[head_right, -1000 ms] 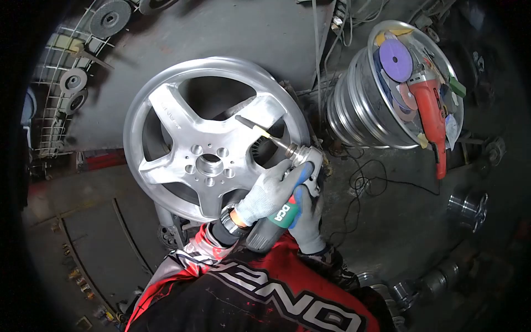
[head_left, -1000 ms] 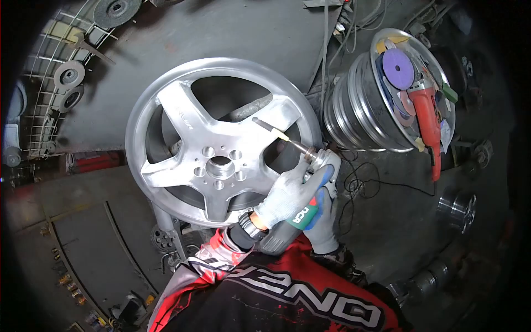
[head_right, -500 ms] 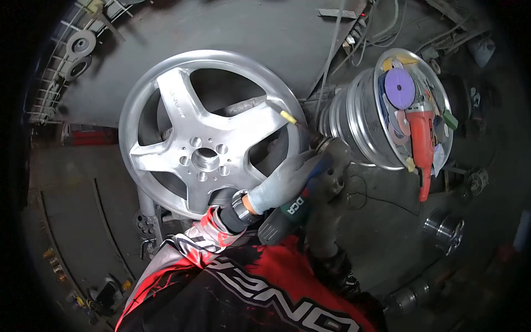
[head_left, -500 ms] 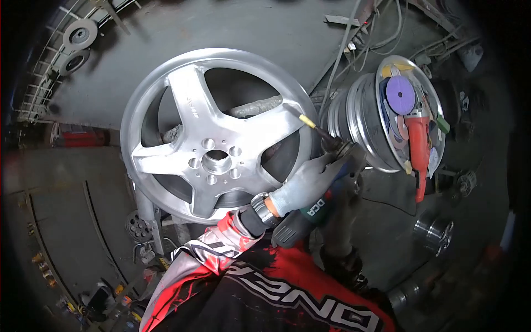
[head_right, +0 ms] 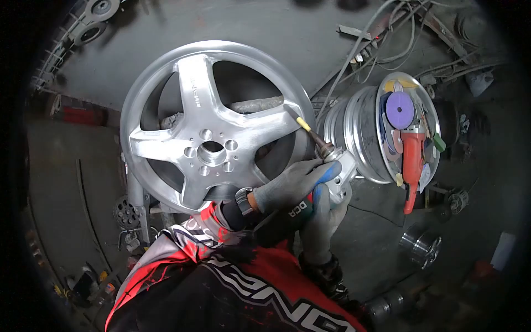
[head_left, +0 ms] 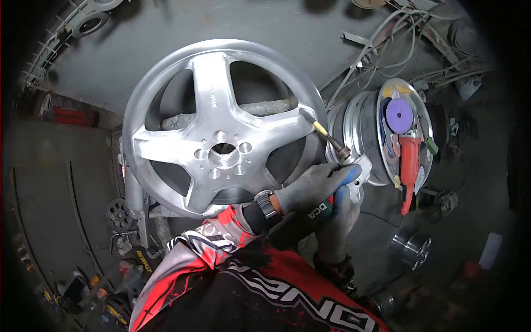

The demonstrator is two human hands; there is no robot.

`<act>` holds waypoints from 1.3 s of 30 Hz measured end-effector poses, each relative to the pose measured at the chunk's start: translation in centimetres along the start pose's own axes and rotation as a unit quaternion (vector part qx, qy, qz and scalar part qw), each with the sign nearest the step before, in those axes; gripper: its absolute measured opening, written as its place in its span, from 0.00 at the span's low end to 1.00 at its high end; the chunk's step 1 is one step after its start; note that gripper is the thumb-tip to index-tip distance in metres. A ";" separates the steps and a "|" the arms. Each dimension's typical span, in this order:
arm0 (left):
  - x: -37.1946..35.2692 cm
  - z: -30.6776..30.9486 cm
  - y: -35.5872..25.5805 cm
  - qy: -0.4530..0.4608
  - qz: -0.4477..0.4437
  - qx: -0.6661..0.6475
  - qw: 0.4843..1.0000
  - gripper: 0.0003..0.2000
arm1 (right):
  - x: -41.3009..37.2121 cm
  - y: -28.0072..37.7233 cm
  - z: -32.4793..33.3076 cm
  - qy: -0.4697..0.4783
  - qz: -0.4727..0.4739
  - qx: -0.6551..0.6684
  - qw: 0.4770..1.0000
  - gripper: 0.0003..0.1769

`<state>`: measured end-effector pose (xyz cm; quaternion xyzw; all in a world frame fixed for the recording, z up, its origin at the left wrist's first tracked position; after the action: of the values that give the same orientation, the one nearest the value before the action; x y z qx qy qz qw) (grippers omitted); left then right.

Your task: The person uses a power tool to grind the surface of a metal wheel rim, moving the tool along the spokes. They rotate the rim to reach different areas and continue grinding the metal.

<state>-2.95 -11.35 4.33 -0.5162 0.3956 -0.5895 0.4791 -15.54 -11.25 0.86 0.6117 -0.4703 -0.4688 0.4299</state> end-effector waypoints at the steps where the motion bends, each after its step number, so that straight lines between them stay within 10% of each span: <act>1: -0.5 0.0 0.7 -0.006 -0.001 -0.001 1.000 0.24 | -0.2 0.1 -0.4 0.005 0.000 -0.003 1.000 0.35; 7: -3.7 1.8 0.6 -0.034 -0.007 -0.013 0.999 0.24 | -3.0 -1.5 -1.8 0.018 -0.010 -0.025 0.999 0.39; 9: -5.2 1.4 4.2 -0.024 0.233 -0.234 0.944 0.21 | -3.9 -1.9 -2.8 0.054 -0.004 -0.010 0.998 0.40; 21: -3.4 2.3 1.4 0.003 0.078 -0.253 0.964 0.20 | -4.6 0.6 -3.7 -0.027 0.029 -0.066 0.997 0.36; 30: -5.6 1.8 2.8 0.023 0.185 -0.397 0.899 0.21 | -6.1 0.0 -4.9 0.001 0.046 -0.103 0.994 0.38; 37: -6.1 3.3 2.2 0.038 0.142 -0.322 0.935 0.20 | -6.9 -0.8 -4.6 -0.025 0.043 -0.098 0.994 0.38; 39: -7.1 5.4 -0.1 -0.034 -0.001 -0.141 0.989 0.20 | -7.4 -1.5 -4.7 -0.015 0.039 -0.092 0.995 0.39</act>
<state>2.46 -4.27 3.60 -0.5986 0.4581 -0.5102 0.4141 -11.58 -3.33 1.59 0.5436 -0.4554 -0.5021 0.4949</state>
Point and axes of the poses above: each hand's wrist, its own x-axis towards the middle knuckle, its own z-axis out of the back of the hand, y = z × x, the point moved 9 cm from there along x, towards the middle knuckle, and after that the axes turned 3 degrees about z, right-handed, at the moved point
